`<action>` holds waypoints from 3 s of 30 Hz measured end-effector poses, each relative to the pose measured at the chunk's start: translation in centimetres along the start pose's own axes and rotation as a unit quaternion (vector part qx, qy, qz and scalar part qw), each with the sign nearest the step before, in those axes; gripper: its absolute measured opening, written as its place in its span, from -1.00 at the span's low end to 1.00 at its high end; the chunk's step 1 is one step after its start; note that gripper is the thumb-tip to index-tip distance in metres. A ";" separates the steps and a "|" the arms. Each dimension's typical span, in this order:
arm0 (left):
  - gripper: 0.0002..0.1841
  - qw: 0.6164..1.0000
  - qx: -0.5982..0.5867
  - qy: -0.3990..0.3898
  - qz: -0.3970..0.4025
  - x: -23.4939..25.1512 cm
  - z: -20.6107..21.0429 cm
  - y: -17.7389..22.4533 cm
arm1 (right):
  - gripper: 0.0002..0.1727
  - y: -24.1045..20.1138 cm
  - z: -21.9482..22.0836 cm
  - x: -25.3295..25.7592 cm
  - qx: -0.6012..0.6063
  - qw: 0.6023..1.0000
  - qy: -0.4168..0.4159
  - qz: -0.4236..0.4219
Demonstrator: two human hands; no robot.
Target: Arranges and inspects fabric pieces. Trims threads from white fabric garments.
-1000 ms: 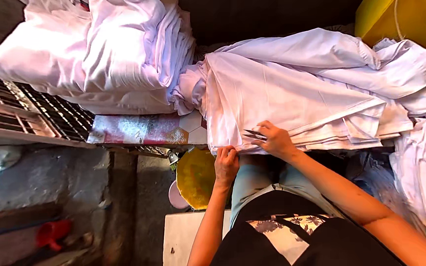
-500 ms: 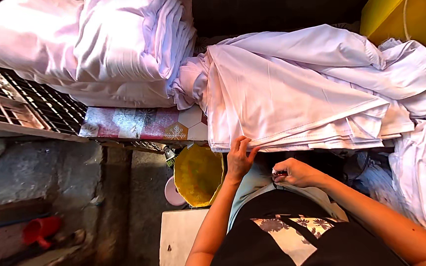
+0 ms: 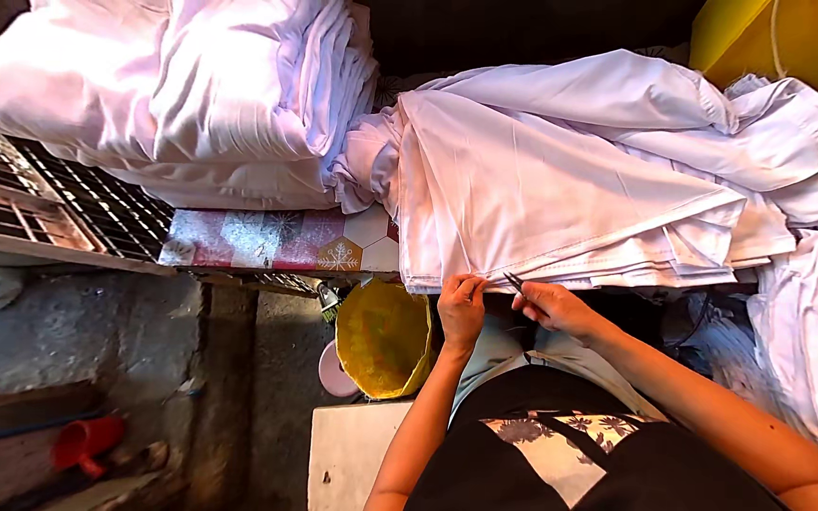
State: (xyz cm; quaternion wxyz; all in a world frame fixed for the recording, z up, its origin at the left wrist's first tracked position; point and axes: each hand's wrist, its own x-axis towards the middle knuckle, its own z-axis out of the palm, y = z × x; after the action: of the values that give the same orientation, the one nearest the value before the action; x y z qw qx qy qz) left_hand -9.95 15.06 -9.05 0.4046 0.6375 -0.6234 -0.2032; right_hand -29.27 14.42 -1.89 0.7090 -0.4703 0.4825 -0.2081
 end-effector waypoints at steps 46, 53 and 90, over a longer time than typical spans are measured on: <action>-0.77 0.976 -0.037 -0.133 -0.167 3.0 -6.7 -1.3 | -0.31 0.3 2.7 8.5 -0.451 0.835 0.119 -0.290; -0.80 0.985 -0.146 -0.067 -0.064 3.9 -7.8 -1.5 | -0.93 -4.4 -5.3 8.5 -0.204 0.931 0.100 -0.287; -0.76 0.916 -0.333 -0.085 -0.208 8.6 -7.5 4.0 | -0.80 -7.2 1.2 6.9 -0.218 0.899 0.236 -0.296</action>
State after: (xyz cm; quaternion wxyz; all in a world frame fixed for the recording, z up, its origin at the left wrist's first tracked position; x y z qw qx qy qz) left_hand -5.51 9.16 0.58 0.4875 0.5617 -0.4049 -0.5319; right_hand -24.03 6.42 1.15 0.3593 -0.6715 0.5076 -0.4030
